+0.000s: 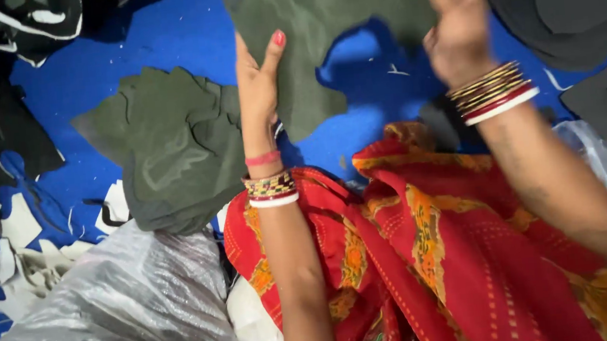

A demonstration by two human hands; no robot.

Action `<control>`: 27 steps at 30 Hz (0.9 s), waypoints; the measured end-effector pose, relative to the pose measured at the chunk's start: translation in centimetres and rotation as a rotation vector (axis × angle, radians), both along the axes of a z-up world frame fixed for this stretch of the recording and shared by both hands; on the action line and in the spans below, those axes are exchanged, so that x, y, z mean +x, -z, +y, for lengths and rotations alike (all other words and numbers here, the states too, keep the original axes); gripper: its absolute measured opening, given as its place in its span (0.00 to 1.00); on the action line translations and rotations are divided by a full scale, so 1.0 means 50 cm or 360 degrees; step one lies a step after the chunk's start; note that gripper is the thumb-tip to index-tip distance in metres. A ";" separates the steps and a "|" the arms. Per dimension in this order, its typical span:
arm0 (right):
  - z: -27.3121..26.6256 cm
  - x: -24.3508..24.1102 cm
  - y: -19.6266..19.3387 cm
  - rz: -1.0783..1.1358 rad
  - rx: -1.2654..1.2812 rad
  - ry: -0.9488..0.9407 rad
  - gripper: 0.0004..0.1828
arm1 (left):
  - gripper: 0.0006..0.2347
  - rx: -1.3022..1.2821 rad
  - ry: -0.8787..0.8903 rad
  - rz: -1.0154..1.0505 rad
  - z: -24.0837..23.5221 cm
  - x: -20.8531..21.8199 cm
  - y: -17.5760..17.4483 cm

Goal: The person sits on the floor and sorts cut shoe upper pieces on a blue table, matching green fabric pieces with dark foam pieces and stacking matched pairs into piles. She picks up pieces one at a time, aligns them, and adds them to the stacks.

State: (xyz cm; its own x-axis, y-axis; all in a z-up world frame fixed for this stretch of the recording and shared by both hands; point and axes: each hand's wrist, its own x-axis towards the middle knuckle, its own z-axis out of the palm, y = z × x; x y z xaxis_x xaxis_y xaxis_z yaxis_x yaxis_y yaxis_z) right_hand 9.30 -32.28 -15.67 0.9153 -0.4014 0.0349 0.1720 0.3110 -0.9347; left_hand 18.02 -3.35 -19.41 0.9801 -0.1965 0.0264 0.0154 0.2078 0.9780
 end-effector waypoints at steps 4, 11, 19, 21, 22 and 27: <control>0.002 -0.032 0.241 -0.0017 -0.1118 0.0203 0.13 | 0.35 0.0578 -0.0061 -0.0069 -0.006 -0.029 0.150; 0.048 -0.056 0.183 0.0426 -0.0991 0.0104 0.18 | 0.32 0.1096 -0.0240 0.0366 -0.056 -0.079 -0.100; -0.064 -0.128 0.166 0.0040 -0.1974 -0.0043 0.23 | 0.23 0.1711 -0.0113 -0.0504 0.024 -0.115 0.128; -0.117 -0.162 0.146 0.0173 -0.1819 -0.0011 0.22 | 0.25 0.1655 -0.0115 -0.0521 0.008 -0.133 0.074; -0.139 -0.174 0.137 0.0283 -0.1644 0.0015 0.20 | 0.28 0.1619 -0.0134 -0.0542 0.006 -0.138 0.045; -0.145 -0.281 0.043 0.0949 -0.1626 -0.0266 0.14 | 0.24 0.1756 -0.0131 -0.0677 -0.016 -0.185 -0.059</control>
